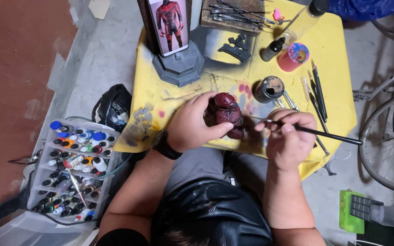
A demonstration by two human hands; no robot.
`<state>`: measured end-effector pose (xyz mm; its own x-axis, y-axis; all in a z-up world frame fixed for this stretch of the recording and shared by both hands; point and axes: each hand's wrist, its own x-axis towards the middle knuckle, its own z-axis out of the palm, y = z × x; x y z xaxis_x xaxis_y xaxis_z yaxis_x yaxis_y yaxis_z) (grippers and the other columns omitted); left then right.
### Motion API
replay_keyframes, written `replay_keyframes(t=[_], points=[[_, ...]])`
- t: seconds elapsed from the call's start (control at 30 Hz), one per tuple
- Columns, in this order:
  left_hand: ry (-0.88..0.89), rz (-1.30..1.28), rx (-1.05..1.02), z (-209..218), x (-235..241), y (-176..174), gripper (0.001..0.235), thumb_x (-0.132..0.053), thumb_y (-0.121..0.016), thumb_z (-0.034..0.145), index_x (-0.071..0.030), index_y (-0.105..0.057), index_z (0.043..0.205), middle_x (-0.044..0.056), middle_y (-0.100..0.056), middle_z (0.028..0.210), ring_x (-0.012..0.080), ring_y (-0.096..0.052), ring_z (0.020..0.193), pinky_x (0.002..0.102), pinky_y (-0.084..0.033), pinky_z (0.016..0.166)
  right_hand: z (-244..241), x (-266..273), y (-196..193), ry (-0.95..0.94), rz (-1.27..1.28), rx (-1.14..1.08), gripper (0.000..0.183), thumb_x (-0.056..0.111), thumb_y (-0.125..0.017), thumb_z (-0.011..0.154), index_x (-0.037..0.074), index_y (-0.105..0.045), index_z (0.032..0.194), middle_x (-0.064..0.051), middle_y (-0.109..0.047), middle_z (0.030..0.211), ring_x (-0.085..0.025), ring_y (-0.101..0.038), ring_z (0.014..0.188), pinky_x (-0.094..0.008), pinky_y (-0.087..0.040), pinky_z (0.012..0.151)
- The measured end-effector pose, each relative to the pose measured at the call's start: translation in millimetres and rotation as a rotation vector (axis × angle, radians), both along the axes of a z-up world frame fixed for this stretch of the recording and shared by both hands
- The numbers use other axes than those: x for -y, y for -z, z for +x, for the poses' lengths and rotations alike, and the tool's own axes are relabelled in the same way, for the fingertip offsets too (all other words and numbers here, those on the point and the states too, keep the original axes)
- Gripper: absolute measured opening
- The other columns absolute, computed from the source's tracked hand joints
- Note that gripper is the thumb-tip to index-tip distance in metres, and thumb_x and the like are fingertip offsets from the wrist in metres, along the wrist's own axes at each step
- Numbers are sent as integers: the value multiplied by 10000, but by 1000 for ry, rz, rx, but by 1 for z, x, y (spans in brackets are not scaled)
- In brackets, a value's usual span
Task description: Painting intricate details on a small action figure using a fine-tipped paintbrush and acrylic paints while using a phone for reference.
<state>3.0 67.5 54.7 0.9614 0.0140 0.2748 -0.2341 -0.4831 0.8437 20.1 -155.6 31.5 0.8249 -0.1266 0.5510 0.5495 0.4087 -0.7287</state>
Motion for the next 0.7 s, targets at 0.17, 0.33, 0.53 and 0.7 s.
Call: replay_keyframes(t=[0.17, 0.33, 0.53, 0.7], points=[[-36, 39, 91, -1, 2, 9, 739, -432, -859, 654, -72, -623, 1256, 134, -690, 1075, 312, -704, 1039, 394, -584, 885, -5, -27, 4, -14, -34, 51, 114, 63, -564, 994, -9, -478, 1008, -181, -510, 709, -255, -567, 684, -394, -610, 584], [-57, 49, 201, 0, 2, 14, 750, -440, -869, 641, -49, -630, 1234, 139, -693, 1040, 323, -712, 1005, 397, -590, 863, -2, -38, 4, 30, -141, 134, 91, 32, -565, 970, -25, -494, 974, -199, -540, 708, -256, -565, 673, -357, -530, 619], [-52, 49, 276, -2, 2, 16, 778, -442, -882, 609, -45, -629, 1229, 129, -695, 1019, 320, -717, 984, 404, -592, 845, 3, -24, 17, 50, -232, 178, 92, 6, -589, 954, -53, -518, 962, -243, -571, 711, -283, -569, 675, -371, -493, 668], [-31, 52, 292, -3, 2, 16, 794, -468, -881, 621, -34, -623, 1235, 125, -691, 1028, 313, -716, 989, 389, -585, 861, 2, -22, 20, 34, -234, 178, 99, 16, -595, 952, -50, -521, 960, -237, -587, 718, -312, -616, 702, -376, -498, 686]])
